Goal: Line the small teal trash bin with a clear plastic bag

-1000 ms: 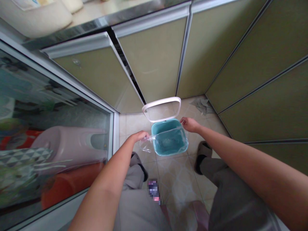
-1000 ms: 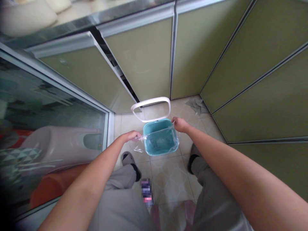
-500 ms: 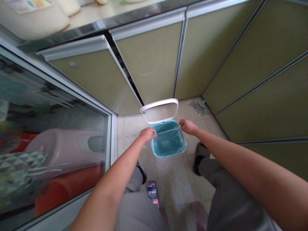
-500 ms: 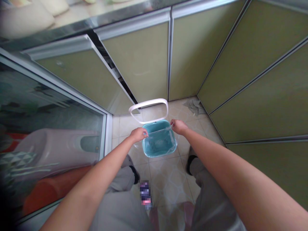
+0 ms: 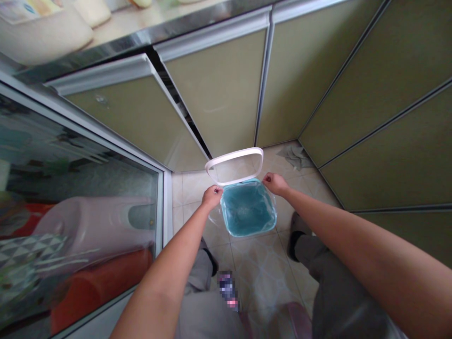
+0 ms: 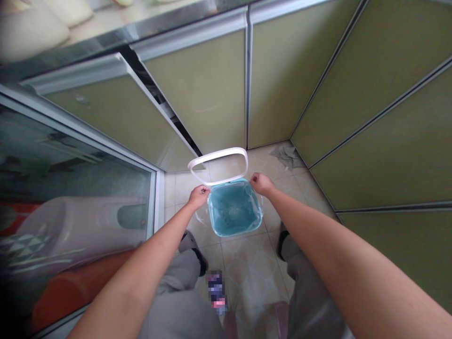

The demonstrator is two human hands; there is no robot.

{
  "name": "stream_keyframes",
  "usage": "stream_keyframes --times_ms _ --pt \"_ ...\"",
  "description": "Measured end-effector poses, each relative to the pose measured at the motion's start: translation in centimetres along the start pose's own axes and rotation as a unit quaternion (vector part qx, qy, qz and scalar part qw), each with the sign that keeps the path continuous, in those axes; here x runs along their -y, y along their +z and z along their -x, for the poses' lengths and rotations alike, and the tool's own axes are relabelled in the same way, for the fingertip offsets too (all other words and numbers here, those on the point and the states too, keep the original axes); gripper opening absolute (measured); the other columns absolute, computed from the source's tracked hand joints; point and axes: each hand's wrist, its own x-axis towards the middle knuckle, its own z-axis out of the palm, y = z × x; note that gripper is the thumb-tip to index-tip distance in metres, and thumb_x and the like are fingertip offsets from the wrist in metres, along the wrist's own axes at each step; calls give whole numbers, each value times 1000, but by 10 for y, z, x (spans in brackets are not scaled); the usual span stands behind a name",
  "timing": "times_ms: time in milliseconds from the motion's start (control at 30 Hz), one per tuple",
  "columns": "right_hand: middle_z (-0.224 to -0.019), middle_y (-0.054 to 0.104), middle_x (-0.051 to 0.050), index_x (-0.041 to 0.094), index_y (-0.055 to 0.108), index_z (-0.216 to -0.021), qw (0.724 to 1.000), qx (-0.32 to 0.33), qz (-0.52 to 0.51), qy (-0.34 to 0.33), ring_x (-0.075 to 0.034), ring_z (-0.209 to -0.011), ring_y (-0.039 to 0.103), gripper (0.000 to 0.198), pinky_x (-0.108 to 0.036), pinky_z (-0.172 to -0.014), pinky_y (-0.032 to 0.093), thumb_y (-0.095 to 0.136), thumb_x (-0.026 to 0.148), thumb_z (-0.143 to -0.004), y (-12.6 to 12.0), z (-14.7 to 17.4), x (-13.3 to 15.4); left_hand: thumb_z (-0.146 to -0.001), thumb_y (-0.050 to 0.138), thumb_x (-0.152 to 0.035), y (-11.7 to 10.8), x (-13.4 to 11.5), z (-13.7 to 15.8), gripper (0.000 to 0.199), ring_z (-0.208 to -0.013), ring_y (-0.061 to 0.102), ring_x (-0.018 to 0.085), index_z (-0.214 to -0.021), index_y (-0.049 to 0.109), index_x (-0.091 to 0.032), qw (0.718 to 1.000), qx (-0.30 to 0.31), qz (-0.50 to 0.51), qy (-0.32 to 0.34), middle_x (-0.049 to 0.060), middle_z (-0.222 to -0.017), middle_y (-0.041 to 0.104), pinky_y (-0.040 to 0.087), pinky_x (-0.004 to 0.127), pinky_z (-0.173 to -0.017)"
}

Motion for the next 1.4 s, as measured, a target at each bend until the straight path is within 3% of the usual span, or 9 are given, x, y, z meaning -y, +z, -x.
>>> stream_keyframes --times_ms 367,667,800,900,1033,1133,1267,1400 --pt "-98 77 -8 20 77 -101 997 -21 -43 65 -20 -88 69 22 -24 -71 46 64 33 -89 18 -22 2 -92 65 -42 7 -1 -19 26 -94 72 22 -101 74 -19 999 -14 -10 -47 10 -105 78 49 26 -77" --pt "-80 75 -5 19 77 -91 989 -8 -93 118 -17 -73 67 23 -23 -67 48 72 40 -85 30 -26 -10 -83 74 -33 27 17 -37 18 -69 67 17 -84 75 -15 986 -22 113 -119 5 -77 75 48 25 -68" --pt "-93 76 -7 21 76 -98 987 -2 -64 148 -21 -82 68 23 -27 -72 50 75 38 -83 26 -22 -19 -72 82 -29 24 27 -35 18 -65 64 16 -81 73 -16 981 -34 125 -147 4 -76 73 47 25 -66" --pt "-104 75 -9 23 74 -113 985 -45 -56 156 -23 -90 69 31 -29 -78 51 71 29 -83 14 -21 -20 -74 78 -26 10 27 -32 14 -69 63 15 -84 73 -17 976 -67 142 -152 5 -82 73 48 25 -68" --pt "-97 75 -8 18 74 -116 980 -113 -133 101 -19 -82 67 36 -26 -75 49 59 14 -83 -12 -27 -4 -85 63 -33 -21 7 -29 25 -65 60 11 -104 72 -19 957 -98 223 -158 5 -91 72 47 22 -62" --pt "-88 75 -7 15 75 -117 969 -140 -202 14 -17 -73 64 38 -25 -69 48 56 16 -85 -36 -28 18 -83 64 -41 -46 -18 -21 33 -56 54 8 -108 70 -20 916 -72 359 -162 2 -84 68 44 21 -57" --pt "-86 75 -5 14 77 -111 957 -109 -257 -83 -14 -69 62 33 -23 -68 48 58 19 -84 -57 -12 39 -78 69 -46 -64 -40 2 35 -57 55 8 -100 70 -18 896 -36 416 -150 1 -82 67 45 21 -58" --pt "-79 74 -4 14 78 -98 967 -82 -215 -112 -13 -64 59 25 -23 -63 45 59 22 -84 -63 10 36 -73 73 -41 -64 -39 26 33 -63 59 9 -97 71 -18 901 -17 403 -157 3 -87 69 45 22 -60"
